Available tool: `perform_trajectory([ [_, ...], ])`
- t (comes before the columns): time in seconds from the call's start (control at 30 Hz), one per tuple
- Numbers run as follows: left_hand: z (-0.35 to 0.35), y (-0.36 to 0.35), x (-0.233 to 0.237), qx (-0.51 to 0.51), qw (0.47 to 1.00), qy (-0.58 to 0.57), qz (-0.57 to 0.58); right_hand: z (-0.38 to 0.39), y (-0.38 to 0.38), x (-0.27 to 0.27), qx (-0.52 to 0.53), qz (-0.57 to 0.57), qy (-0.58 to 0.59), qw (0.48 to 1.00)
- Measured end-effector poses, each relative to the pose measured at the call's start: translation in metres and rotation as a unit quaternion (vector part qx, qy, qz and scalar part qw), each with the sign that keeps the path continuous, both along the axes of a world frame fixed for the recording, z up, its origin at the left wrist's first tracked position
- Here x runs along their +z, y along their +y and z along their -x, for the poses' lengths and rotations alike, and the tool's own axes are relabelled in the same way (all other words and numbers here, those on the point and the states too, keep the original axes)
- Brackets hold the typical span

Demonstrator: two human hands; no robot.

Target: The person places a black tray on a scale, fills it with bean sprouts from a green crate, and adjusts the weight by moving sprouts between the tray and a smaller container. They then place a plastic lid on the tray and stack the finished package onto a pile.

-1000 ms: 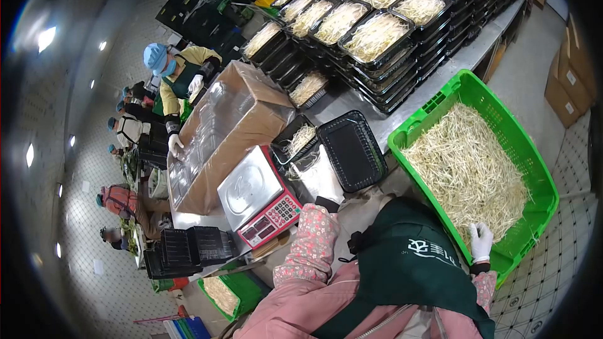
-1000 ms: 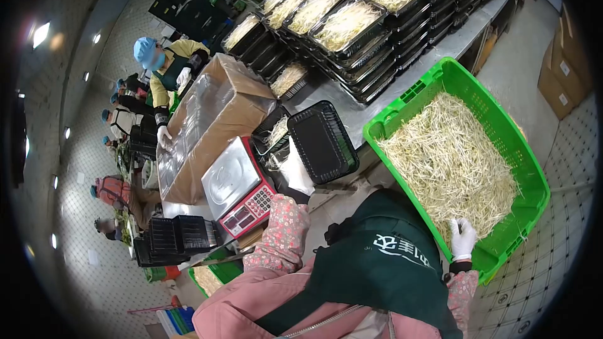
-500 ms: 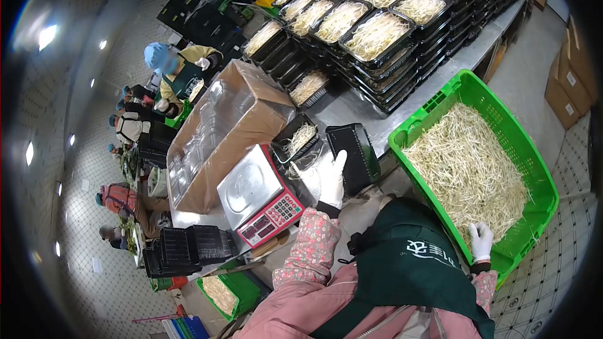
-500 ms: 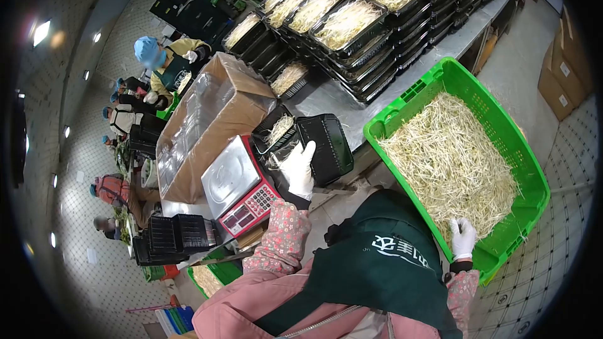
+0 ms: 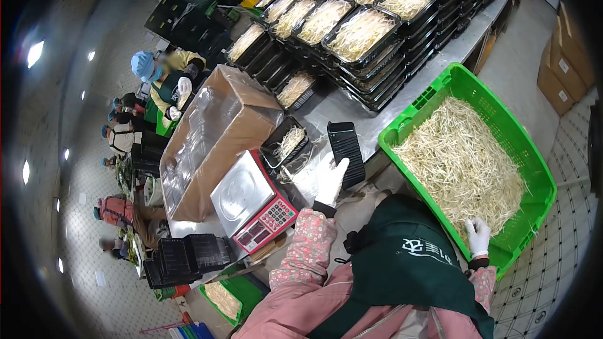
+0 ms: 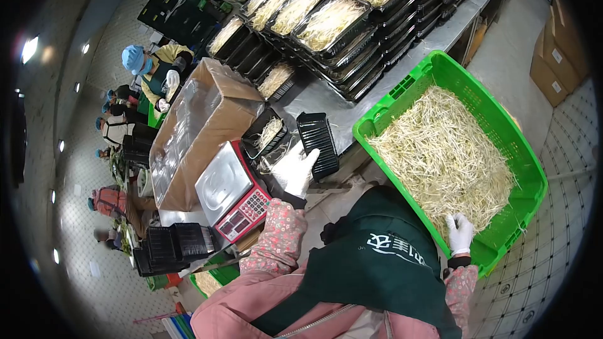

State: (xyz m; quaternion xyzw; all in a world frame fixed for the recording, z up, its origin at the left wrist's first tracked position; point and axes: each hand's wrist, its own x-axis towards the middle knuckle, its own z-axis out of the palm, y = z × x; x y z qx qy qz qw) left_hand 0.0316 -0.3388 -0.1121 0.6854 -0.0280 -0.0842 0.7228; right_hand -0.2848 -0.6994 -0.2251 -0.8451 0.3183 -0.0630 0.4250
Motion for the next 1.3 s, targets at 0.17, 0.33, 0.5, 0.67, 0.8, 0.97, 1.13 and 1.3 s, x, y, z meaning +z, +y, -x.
perform_trajectory([
  [0.17, -0.004, -0.005, 0.004, -0.001, 0.974, -0.067, -0.215, -0.003, 0.001, 0.006, -0.008, -0.022, 0.007, 1.0],
  [0.33, -0.022, 0.005, -0.032, -0.033, 0.856, -0.202, -0.474, -0.003, 0.001, 0.006, -0.013, -0.032, 0.019, 0.999],
  [0.5, -0.012, -0.003, -0.034, -0.024, 0.788, -0.305, -0.535, -0.001, 0.002, 0.001, -0.02, -0.01, 0.004, 1.0],
  [0.67, 0.006, -0.044, -0.014, -0.077, 0.834, -0.362, -0.409, -0.005, 0.004, 0.001, -0.033, -0.018, 0.03, 0.999],
  [0.8, 0.027, -0.099, -0.003, -0.21, 0.877, -0.321, -0.291, -0.012, 0.009, 0.033, -0.013, 0.008, 0.088, 0.996],
  [0.97, 0.026, -0.15, -0.014, -0.341, 0.85, -0.303, -0.263, -0.007, 0.004, 0.05, -0.034, -0.014, 0.06, 0.998],
  [1.13, -0.008, -0.172, -0.028, -0.459, 0.777, -0.277, -0.33, 0.03, -0.035, 0.056, -0.142, 0.064, -0.029, 0.987],
  [1.3, -0.038, -0.211, -0.042, -0.546, 0.662, -0.294, -0.421, 0.021, -0.056, 0.067, -0.11, 0.082, 0.088, 0.987],
])
